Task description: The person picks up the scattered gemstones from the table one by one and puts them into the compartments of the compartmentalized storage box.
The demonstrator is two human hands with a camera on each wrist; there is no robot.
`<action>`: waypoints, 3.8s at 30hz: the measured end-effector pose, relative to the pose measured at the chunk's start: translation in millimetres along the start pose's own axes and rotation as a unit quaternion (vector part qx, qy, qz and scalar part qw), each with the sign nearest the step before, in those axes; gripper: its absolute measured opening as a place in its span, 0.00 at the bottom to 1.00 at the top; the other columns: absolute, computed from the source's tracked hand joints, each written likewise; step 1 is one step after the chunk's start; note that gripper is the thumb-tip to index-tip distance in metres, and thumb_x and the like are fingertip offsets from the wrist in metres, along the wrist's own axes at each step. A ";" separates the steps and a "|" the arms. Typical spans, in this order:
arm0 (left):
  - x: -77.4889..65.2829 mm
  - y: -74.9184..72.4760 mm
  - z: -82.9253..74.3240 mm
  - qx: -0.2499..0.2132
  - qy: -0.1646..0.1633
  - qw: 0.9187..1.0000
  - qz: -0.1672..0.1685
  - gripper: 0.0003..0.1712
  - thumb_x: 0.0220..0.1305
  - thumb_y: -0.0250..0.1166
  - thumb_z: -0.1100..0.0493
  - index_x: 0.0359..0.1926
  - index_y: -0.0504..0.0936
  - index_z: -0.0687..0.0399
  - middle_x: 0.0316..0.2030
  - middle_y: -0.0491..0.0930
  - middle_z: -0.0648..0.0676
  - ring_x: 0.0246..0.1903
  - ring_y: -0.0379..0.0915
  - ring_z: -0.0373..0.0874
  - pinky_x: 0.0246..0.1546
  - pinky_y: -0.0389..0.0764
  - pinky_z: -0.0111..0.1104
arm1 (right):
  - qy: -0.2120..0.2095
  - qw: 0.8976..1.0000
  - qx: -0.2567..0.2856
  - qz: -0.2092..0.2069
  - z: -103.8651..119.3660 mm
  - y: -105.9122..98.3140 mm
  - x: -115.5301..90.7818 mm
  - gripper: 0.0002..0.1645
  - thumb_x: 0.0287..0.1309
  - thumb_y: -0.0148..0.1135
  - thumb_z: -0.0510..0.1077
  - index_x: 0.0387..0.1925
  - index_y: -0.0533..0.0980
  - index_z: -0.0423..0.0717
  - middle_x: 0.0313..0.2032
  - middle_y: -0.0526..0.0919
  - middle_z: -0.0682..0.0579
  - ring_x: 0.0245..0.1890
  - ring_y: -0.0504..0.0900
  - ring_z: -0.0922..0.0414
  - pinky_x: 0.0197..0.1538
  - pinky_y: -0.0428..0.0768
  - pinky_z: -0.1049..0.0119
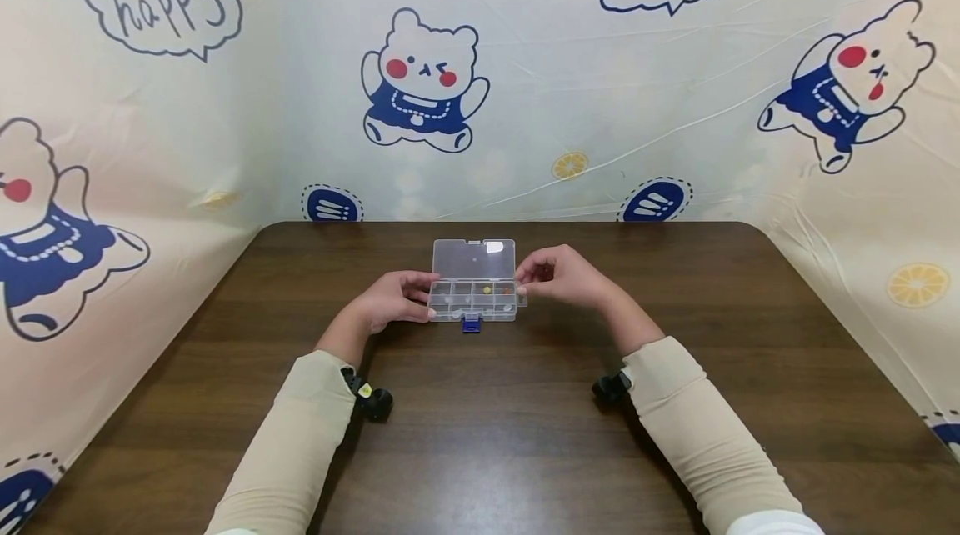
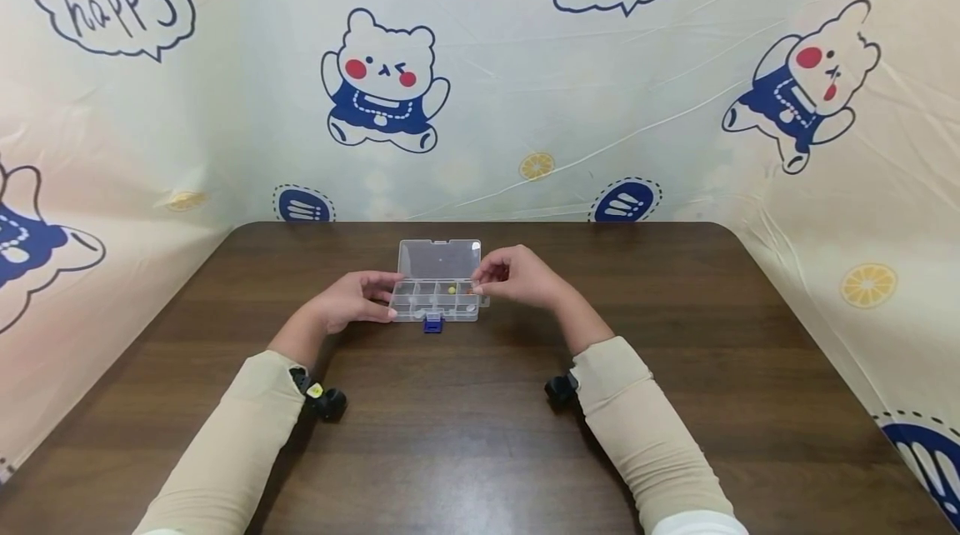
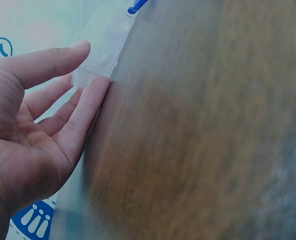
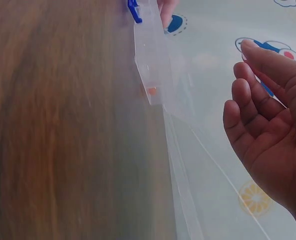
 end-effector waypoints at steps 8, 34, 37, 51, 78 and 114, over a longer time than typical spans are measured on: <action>0.8 0.1 0.0 0.003 -0.001 1.000 0.000 0.42 0.52 0.71 0.75 0.68 0.68 0.60 0.57 0.71 0.66 0.49 0.71 0.54 0.45 0.83 0.38 | -0.019 1.000 -0.011 0.008 4.4 11.2 7.3 0.04 0.56 0.71 0.40 0.35 0.84 0.46 0.29 0.82 0.54 0.30 0.75 0.54 0.34 0.78 0.65; 1.0 2.1 1.0 -0.021 -0.018 0.999 0.016 0.43 0.52 0.70 0.75 0.69 0.67 0.57 0.59 0.70 0.64 0.52 0.71 0.55 0.48 0.82 0.39 | -0.019 0.999 0.033 0.031 10.0 49.9 37.3 0.06 0.55 0.71 0.37 0.35 0.83 0.42 0.29 0.83 0.53 0.31 0.77 0.55 0.37 0.80 0.66; 1.6 2.1 2.4 -0.024 -0.018 0.999 0.020 0.43 0.53 0.70 0.76 0.69 0.67 0.57 0.60 0.70 0.64 0.52 0.71 0.55 0.48 0.82 0.39 | -0.018 0.999 0.029 0.037 11.0 55.1 41.5 0.06 0.54 0.71 0.37 0.36 0.83 0.42 0.30 0.83 0.53 0.31 0.78 0.56 0.38 0.80 0.67; 0.9 1.6 2.4 -0.017 -0.008 1.000 0.020 0.43 0.53 0.69 0.76 0.69 0.67 0.58 0.62 0.69 0.64 0.53 0.71 0.55 0.48 0.82 0.39 | -0.019 0.998 0.032 0.052 12.4 70.8 53.7 0.07 0.56 0.70 0.37 0.37 0.83 0.40 0.31 0.83 0.53 0.33 0.78 0.57 0.38 0.80 0.67; -0.4 3.3 -2.2 -0.022 0.002 0.999 0.035 0.42 0.53 0.68 0.77 0.70 0.65 0.62 0.62 0.67 0.67 0.52 0.72 0.53 0.47 0.82 0.38 | 0.039 0.997 -0.036 0.064 8.8 96.5 75.6 0.07 0.55 0.71 0.40 0.37 0.84 0.43 0.29 0.82 0.55 0.32 0.77 0.60 0.36 0.77 0.72; 0.0 0.5 0.6 0.000 0.002 1.000 0.020 0.42 0.52 0.71 0.74 0.69 0.67 0.59 0.61 0.70 0.64 0.55 0.69 0.56 0.49 0.81 0.39 | 0.012 1.000 0.014 0.014 13.1 74.4 56.5 0.13 0.56 0.71 0.39 0.44 0.84 0.40 0.34 0.83 0.53 0.33 0.78 0.56 0.39 0.81 0.68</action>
Point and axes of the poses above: each hand's wrist, its own x-axis towards the middle knuckle, its own y-axis out of the palm, z = x × y, the point moved 7 cm from there along x, towards the middle knuckle
